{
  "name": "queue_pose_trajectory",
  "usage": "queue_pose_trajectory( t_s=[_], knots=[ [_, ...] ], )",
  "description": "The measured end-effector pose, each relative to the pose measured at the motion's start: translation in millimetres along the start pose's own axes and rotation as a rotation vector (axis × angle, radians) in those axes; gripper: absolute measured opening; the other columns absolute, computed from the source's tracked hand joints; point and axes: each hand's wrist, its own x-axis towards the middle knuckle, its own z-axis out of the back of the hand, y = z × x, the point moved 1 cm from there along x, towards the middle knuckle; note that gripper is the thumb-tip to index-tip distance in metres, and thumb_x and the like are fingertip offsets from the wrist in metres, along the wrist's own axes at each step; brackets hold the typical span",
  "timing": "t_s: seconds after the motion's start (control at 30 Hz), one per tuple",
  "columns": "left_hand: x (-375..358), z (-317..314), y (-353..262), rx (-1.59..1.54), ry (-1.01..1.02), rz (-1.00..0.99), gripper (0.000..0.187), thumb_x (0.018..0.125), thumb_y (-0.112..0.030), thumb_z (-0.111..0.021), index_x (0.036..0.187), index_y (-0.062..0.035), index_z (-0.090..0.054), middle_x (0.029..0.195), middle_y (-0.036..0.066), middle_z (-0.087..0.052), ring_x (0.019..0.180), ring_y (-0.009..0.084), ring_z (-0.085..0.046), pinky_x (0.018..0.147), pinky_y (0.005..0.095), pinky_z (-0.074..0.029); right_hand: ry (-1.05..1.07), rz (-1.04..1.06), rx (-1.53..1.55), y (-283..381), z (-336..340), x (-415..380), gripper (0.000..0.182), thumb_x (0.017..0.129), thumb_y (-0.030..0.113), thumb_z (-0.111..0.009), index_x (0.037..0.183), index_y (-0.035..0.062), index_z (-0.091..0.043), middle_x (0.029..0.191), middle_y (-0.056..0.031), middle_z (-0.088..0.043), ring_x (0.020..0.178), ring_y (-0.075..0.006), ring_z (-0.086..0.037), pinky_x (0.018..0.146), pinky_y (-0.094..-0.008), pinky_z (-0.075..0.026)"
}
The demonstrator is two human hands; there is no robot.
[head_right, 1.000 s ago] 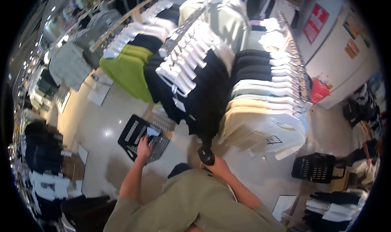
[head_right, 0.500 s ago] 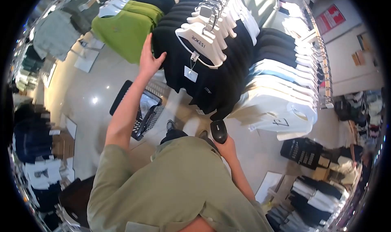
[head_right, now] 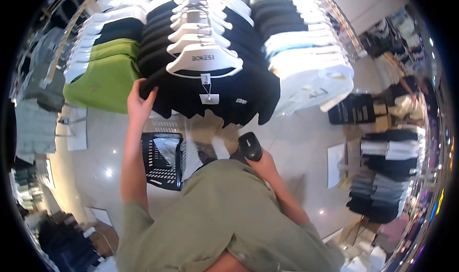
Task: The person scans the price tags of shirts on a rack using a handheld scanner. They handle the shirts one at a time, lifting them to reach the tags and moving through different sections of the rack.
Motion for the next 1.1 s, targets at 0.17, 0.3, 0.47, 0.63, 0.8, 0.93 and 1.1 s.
queue_pose_trajectory(
  t_s=[0.17,0.3,0.47,0.63,0.8,0.93,1.1],
  knots=[
    [-26,12,-6,-0.041,0.014,0.016,0.038,0.087,-0.017,-0.079,0.119,-0.0018,-0.065,0.102,0.016,-0.073,0.092,0.0274,-0.072,0.084,0.0347,-0.055,0.031,-0.063,0.129,8,2,17,0.039,0.084,0.017,-0.082,0.117,0.001,-0.067,0.105,-0.0146,-0.075,0.095,-0.0234,-0.07,0.089,-0.0364,-0.053],
    [-33,21,-18,0.129,0.013,-0.001,0.041,0.088,-0.019,-0.079,0.121,0.0007,-0.064,0.106,0.017,-0.073,0.093,0.0289,-0.072,0.085,0.0355,-0.056,0.073,-0.022,0.253,14,4,39,0.038,0.086,0.019,-0.082,0.115,0.0002,-0.068,0.103,-0.011,-0.074,0.094,-0.0185,-0.067,0.09,-0.0353,-0.052],
    [-26,19,-56,0.229,0.007,-0.069,0.048,0.088,-0.02,-0.079,0.129,-0.0016,-0.062,0.118,0.018,-0.069,0.108,0.0322,-0.067,0.094,0.0384,-0.053,0.193,0.074,0.289,28,13,62,0.034,0.085,0.018,-0.083,0.108,-0.001,-0.067,0.097,-0.0072,-0.072,0.089,-0.0145,-0.063,0.085,-0.0332,-0.052],
    [-20,4,-71,0.331,-0.003,-0.139,0.059,0.089,-0.02,-0.076,0.142,-0.0059,-0.055,0.135,0.019,-0.061,0.125,0.0355,-0.057,0.106,0.0417,-0.046,0.295,0.201,0.265,59,32,78,0.032,0.086,0.016,-0.083,0.106,-0.0011,-0.065,0.094,-0.007,-0.071,0.085,-0.0151,-0.062,0.082,-0.0325,-0.052],
    [-22,-9,-79,0.391,-0.104,-0.171,0.056,0.091,-0.016,-0.073,0.143,-0.0056,-0.054,0.139,0.018,-0.059,0.128,0.0365,-0.056,0.109,0.0435,-0.044,0.377,0.316,0.187,68,40,102,0.036,0.085,0.016,-0.083,0.111,0.0004,-0.064,0.094,-0.0082,-0.071,0.086,-0.0166,-0.063,0.083,-0.0335,-0.052],
    [-62,-27,-69,0.035,-0.282,0.011,0.042,0.096,-0.008,-0.068,0.136,-0.0007,-0.056,0.134,0.014,-0.061,0.123,0.0257,-0.06,0.105,0.0376,-0.048,0.373,0.337,0.103,87,43,108,0.049,0.082,0.021,-0.083,0.121,0.0024,-0.061,0.099,-0.0136,-0.071,0.091,-0.0267,-0.067,0.085,-0.0383,-0.053],
    [-162,-104,-85,-0.686,0.038,0.468,0.045,0.096,0.003,-0.057,0.14,-0.0017,-0.051,0.119,0.008,-0.061,0.111,0.0142,-0.06,0.096,0.0274,-0.049,0.378,0.384,0.036,104,19,118,0.082,0.078,0.03,-0.081,0.145,0.0015,-0.044,0.105,-0.0231,-0.071,0.099,-0.0429,-0.069,0.086,-0.0488,-0.054]
  ],
)
